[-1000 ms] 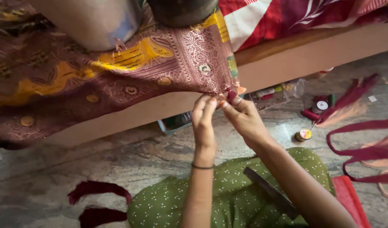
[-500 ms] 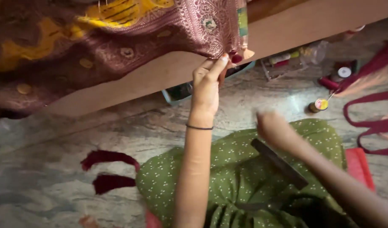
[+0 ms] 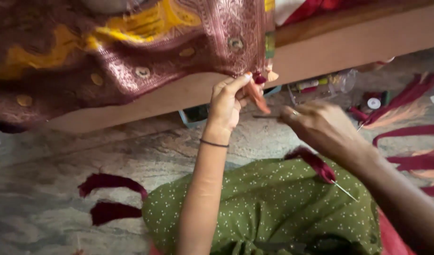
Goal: The person is attaching silk thread to the edge of a sari and trimming it to create decorative tassels.
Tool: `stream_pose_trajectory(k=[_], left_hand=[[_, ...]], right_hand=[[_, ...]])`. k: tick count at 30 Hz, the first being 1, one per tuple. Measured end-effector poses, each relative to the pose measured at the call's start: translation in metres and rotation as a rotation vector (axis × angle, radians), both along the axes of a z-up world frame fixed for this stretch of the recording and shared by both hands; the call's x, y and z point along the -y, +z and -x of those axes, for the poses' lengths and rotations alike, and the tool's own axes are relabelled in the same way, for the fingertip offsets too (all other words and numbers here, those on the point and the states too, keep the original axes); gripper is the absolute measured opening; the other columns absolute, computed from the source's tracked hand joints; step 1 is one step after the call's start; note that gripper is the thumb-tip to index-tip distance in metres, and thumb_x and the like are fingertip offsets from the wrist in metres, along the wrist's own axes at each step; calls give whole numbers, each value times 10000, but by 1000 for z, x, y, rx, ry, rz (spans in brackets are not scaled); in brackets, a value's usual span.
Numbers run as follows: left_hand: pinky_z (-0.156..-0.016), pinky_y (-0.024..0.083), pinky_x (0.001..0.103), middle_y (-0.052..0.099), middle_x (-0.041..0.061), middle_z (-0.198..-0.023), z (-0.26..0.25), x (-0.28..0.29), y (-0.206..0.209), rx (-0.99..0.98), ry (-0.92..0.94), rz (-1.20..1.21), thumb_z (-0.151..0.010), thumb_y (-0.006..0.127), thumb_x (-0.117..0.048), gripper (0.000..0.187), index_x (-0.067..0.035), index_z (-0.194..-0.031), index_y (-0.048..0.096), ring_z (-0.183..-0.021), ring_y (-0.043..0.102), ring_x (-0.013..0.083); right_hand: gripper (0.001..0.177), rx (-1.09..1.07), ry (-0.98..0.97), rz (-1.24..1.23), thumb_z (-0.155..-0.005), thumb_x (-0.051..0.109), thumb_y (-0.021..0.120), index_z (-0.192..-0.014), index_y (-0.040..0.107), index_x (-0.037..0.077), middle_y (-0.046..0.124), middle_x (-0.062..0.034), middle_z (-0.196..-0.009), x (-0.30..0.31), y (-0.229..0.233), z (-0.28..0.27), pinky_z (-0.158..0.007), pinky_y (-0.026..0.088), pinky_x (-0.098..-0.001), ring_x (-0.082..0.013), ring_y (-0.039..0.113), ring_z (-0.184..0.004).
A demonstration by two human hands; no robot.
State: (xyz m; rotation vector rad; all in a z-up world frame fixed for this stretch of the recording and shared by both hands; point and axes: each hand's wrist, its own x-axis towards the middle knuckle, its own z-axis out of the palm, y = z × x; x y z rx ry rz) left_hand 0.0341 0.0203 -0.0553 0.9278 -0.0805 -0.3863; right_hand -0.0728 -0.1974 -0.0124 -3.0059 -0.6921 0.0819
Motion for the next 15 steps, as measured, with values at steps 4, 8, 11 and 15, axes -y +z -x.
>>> stream_pose_trajectory(k=[4, 8, 11, 15], left_hand=[[-552, 567, 384, 752, 164, -784, -6, -10, -4, 31, -193, 85, -986, 674, -213, 285, 37, -856, 718, -629, 712, 262], [-744, 602, 336, 766, 146, -912, -10, -7, 0, -153, -59, 62, -924, 682, -107, 183, 54, -991, 735, -803, 731, 229], [-760, 609, 324, 762, 147, -931, -14, -7, -1, -84, -99, 49, -952, 677, -123, 226, 75, -1044, 736, -822, 732, 221], [-711, 619, 358, 759, 162, -870, -14, -9, 1, -110, -104, -39, -954, 674, -175, 240, 62, -959, 707, -767, 742, 234]], right_hand=[[375, 532, 239, 53, -893, 102, 635, -1265, 684, 96, 707, -33, -965, -15, 60, -38, -631, 571, -334, -186, 677, -833], [364, 585, 228, 65, -861, 132, 661, -1224, 687, 126, 683, -17, -917, -18, 57, -47, -699, 571, -350, -183, 660, -889], [482, 641, 249, 35, -780, 129, 657, -1259, 683, 80, 716, -63, -1013, -15, 42, -39, -621, 555, -327, -198, 666, -854], [367, 523, 302, 5, -819, 146, 684, -1183, 669, 103, 689, -39, -940, -15, 55, -35, -711, 575, -351, -204, 661, -865]])
